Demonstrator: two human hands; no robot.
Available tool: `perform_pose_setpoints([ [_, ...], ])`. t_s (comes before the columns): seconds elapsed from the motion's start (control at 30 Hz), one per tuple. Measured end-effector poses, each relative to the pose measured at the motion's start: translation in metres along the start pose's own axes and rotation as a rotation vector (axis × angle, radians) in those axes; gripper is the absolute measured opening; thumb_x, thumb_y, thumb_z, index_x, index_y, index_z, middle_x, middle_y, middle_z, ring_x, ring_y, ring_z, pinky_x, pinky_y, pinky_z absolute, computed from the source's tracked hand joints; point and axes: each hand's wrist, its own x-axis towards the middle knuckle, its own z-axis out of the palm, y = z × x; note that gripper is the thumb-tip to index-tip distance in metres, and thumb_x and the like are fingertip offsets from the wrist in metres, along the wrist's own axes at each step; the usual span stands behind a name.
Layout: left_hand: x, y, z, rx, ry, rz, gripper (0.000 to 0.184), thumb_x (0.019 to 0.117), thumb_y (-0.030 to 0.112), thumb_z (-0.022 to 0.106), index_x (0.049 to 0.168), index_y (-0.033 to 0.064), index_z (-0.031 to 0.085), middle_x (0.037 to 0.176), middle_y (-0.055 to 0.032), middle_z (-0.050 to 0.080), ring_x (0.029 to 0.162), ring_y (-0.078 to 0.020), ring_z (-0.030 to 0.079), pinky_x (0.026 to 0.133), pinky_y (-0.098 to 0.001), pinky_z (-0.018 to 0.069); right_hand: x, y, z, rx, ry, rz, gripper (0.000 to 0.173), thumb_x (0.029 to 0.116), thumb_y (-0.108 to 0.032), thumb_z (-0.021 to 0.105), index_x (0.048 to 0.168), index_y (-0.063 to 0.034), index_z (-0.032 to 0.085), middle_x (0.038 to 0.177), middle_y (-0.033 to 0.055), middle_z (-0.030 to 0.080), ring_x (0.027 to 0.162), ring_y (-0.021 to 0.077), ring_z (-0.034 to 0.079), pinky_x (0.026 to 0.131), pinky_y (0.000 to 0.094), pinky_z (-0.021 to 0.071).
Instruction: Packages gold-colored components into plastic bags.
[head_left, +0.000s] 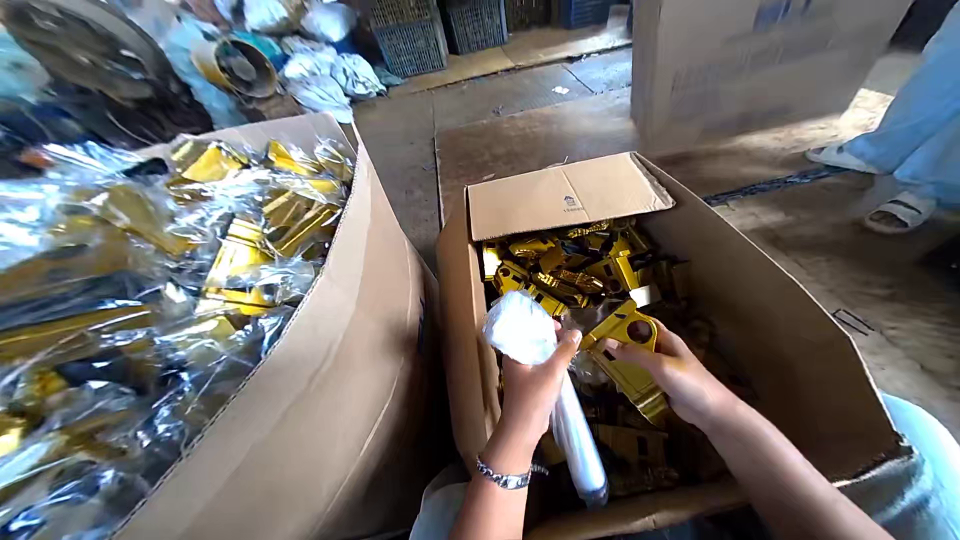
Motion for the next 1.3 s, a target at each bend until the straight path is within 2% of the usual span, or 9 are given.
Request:
perform_pose_setpoints([
  [0.1,0.001,0.003,-0.001,-0.083,0.01,-0.136,0.014,0.0894,-0.005,0.07,0.101,-0.0004,0.062,0.083,-0.0033,0.065,0.07,-0.0074,0.061,0.066,-0.0207,0.0533,0.004,0.013,0.014,-0.785,0.001,-0.381,0.041,0.0896,-0.008,0.069,0.123,0.0132,0.059,0.119,0.028,0.066,0.103,0.0371,0.07,0.089,0.0484,0.0577],
  [0.17,0.0,-0.002,-0.001,0.008,-0.013,-0.09,0.018,0.0885,-0.005,0.07,0.104,-0.0023,0.062,0.088,-0.0036,0.068,0.082,-0.0066,0.065,0.077,-0.0219,0.0557,0.01,-0.001,0.023,-1.069,-0.21,-0.128,0.049,0.1009,-0.014,0.06,0.14,0.0106,0.044,0.144,0.0332,0.049,0.112,0.0446,0.066,0.095,0.0526,0.0534],
  [0.37,0.007,-0.035,-0.001,0.485,-0.011,0.414,0.057,0.0742,0.02,0.088,0.111,-0.0173,0.063,0.099,-0.0203,0.072,0.094,-0.0144,0.07,0.09,-0.0297,0.0563,0.039,-0.008,0.016,-0.584,-0.145,-0.02,0.091,0.0826,-0.012,0.08,0.155,0.0075,0.027,0.148,0.0307,0.045,0.135,0.0353,0.05,0.112,0.0422,0.0422],
  [0.5,0.019,-0.016,-0.012,0.255,0.176,0.245,0.051,0.0767,0.005,0.084,0.116,-0.0118,0.056,0.1,-0.0085,0.066,0.093,-0.0045,0.064,0.086,-0.0207,0.0551,0.024,-0.005,0.011,-0.505,0.096,-0.473,0.067,0.0825,-0.031,0.081,0.137,0.0027,0.06,0.124,0.0178,0.069,0.113,0.0248,0.065,0.097,0.0402,0.0531],
  [0.7,-0.016,-0.02,-0.002,0.276,-0.191,0.43,0.033,0.0829,0.007,0.079,0.107,-0.0111,0.065,0.097,-0.0067,0.072,0.093,-0.0023,0.069,0.089,-0.0207,0.0565,0.029,0.0,0.008,-0.683,0.388,-0.951,0.043,0.0806,-0.022,0.075,0.118,-0.0009,0.073,0.099,0.014,0.072,0.089,0.029,0.062,0.081,0.0501,0.0458],
  [0.8,-0.008,-0.013,-0.005,0.037,-0.131,0.24,0.025,0.0856,0.0,0.074,0.107,-0.0059,0.062,0.088,-0.0013,0.072,0.079,-0.0081,0.071,0.079,-0.0267,0.0614,0.023,0.003,0.003,-0.362,0.294,-0.686,0.035,0.0882,-0.019,0.076,0.115,0.0027,0.071,0.106,0.0095,0.072,0.094,0.0093,0.066,0.086,0.0225,0.054],
  [0.87,0.001,-0.008,-0.008,-0.075,-0.011,0.172,0.017,0.0907,-0.002,0.066,0.107,-0.004,0.06,0.087,-0.0032,0.072,0.075,-0.0106,0.071,0.074,-0.0272,0.0616,0.016,-0.012,0.006,0.215,0.236,-0.223,0.022,0.0958,0.003,0.061,0.118,0.0069,0.058,0.1,0.0066,0.069,0.082,0.0082,0.072,0.077,0.0233,0.0628],
  [0.97,0.015,-0.003,-0.021,-0.114,0.206,0.156,0.019,0.0935,-0.001,0.065,0.111,-0.0053,0.058,0.089,-0.0085,0.071,0.075,-0.0151,0.071,0.073,-0.0303,0.0621,0.019,-0.022,0.005,0.882,0.32,0.329,0.021,0.1098,-0.022,0.045,0.118,-0.0045,0.053,0.084,0.0054,0.064,0.062,0.009,0.067,0.06,0.0217,0.0616],
  [1.3,0.022,-0.005,-0.027,-0.05,0.238,0.176,0.027,0.0893,-0.003,0.069,0.113,-0.0058,0.057,0.09,-0.0084,0.072,0.076,-0.0152,0.072,0.072,-0.0297,0.0627,0.017,-0.006,-0.002,1.069,0.237,0.383,0.025,0.1103,-0.028,0.042,0.106,-0.0073,0.056,0.072,0.0027,0.063,0.052,0.0035,0.063,0.048,0.0144,0.055],
])
